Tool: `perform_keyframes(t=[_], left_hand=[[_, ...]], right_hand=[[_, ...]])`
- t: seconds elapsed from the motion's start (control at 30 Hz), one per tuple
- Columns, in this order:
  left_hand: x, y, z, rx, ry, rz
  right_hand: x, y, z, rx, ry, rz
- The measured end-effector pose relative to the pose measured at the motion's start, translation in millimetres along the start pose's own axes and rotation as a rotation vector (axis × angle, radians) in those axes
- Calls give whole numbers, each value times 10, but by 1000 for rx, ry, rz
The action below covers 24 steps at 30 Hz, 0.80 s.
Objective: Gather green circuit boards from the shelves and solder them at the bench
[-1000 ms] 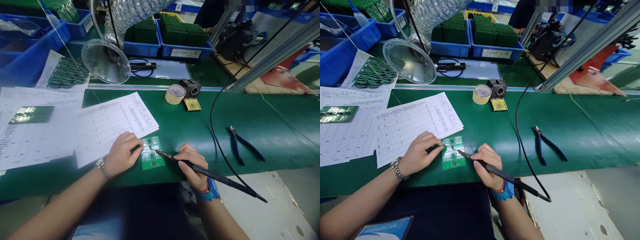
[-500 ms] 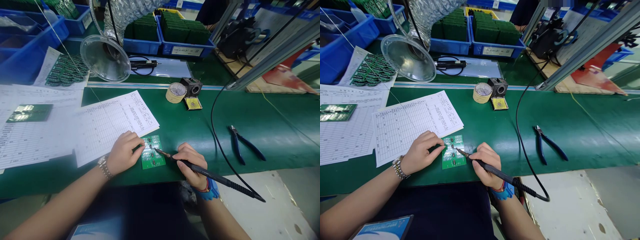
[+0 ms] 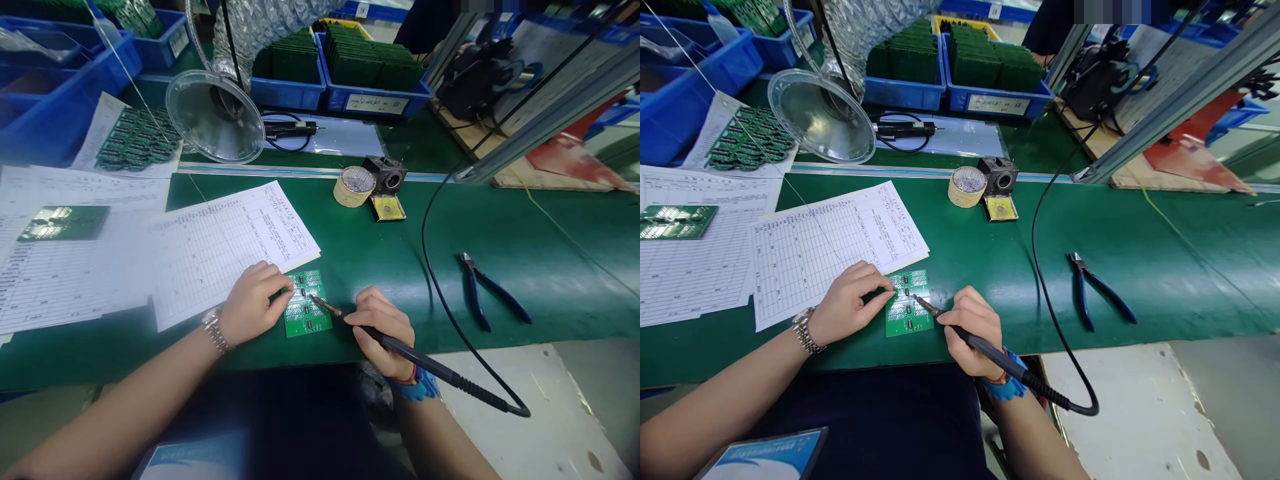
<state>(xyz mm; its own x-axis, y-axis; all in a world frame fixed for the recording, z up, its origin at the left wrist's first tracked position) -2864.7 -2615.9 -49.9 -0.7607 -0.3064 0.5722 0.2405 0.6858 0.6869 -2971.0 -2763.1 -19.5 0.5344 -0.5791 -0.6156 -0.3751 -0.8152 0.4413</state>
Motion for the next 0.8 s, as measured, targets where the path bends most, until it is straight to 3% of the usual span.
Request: perform_keyframes(t=[0.33,0.8], left_hand=[[-36,94,44,20,24,40],[-45,11,63,-14,18,41]], right_hand=[[-11,67,35,54,26,6],[-37,-21,14,-4,42,5]])
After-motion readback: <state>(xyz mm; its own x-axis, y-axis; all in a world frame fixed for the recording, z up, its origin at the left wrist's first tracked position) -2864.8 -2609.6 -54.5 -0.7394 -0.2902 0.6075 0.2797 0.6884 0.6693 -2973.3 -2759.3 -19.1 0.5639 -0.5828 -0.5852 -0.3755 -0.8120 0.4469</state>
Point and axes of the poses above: each hand's wrist, its own z-axis away from the middle knuckle, its own y-axis out of the back of the hand, x = y × z, the point moved 7 cm from there along -z, towards the middle knuckle, and after that the axes turned 4 degrees about x, right-handed, at the moved point
